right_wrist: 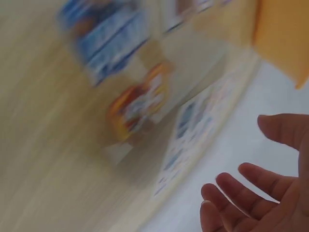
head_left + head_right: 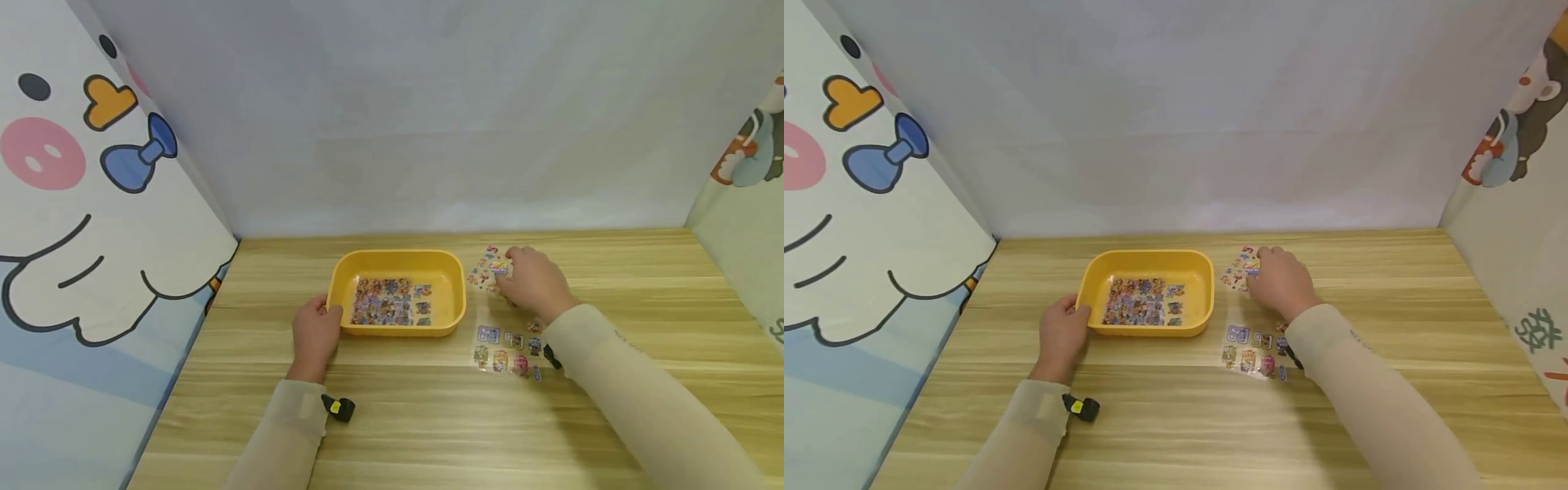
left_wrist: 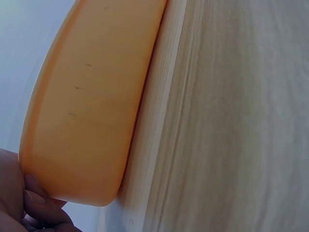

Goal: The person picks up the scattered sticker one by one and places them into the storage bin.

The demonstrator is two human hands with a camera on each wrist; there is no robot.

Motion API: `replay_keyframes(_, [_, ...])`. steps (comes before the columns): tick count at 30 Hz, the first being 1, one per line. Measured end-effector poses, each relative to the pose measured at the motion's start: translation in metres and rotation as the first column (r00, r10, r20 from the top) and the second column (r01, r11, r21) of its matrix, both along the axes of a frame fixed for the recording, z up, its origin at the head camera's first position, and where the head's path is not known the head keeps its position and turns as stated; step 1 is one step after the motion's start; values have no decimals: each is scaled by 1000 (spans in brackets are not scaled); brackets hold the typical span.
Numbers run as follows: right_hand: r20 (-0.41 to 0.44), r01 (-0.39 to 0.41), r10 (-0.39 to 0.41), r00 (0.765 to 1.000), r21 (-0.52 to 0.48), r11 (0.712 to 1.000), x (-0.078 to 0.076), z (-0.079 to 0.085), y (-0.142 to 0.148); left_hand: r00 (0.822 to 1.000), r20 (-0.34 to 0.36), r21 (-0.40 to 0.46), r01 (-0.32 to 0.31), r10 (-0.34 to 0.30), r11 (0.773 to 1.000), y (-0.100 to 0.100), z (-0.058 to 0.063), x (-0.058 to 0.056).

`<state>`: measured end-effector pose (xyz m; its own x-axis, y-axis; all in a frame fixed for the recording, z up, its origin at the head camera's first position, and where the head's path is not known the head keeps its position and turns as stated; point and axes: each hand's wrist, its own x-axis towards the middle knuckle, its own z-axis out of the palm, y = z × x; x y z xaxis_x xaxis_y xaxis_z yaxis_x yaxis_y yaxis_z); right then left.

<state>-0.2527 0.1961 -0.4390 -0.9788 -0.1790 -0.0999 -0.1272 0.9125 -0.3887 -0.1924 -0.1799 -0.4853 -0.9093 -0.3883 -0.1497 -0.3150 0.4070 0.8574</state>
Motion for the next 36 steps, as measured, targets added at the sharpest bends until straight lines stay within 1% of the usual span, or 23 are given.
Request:
replay_keyframes(5, [-18,-77,80,997,131,988,-10,-8,16,1000,-11,4,4,-4,1000,0,-1,-1])
replay_keyframes(9, [-25,-124,135,991,243,962,-16,-12,28,1000,-10,5,7,-7,1000,0,-3,-2])
replay_keyframes(12, [-23,-139,154,988,320,937,-19,-12,36,1000,-4,16,9,-9,1000,0,-2,-2])
replay_keyframes(13, [-19,-141,156,988,329,934,-20,-11,38,1000,-1,18,9,-9,1000,0,-2,-1])
replay_keyframes(15, [-7,-147,158,987,333,931,-23,-10,42,1000,4,22,5,-5,1000,0,-1,-1])
replay_keyframes(17, [11,-149,153,988,321,935,-27,-8,45,1000,8,24,2,-2,1000,-1,0,0])
replay_keyframes(21, [49,-127,119,992,272,954,-34,-8,47,1000,6,21,-3,3,1000,-1,1,0])
replay_keyframes(25, [49,-89,80,996,220,971,-39,-11,49,1000,4,24,-1,1,1000,-2,1,1])
replay_keyframes(28, [58,-65,55,997,190,980,-40,-14,51,1000,6,23,1,-1,1000,-1,1,1])
replay_keyframes(32, [103,-43,27,994,162,986,-39,-20,51,1000,4,24,-1,1,1000,0,2,2])
replay_keyframes(36, [137,-48,26,990,163,985,-39,-24,50,1000,-5,20,-4,4,1000,0,1,2])
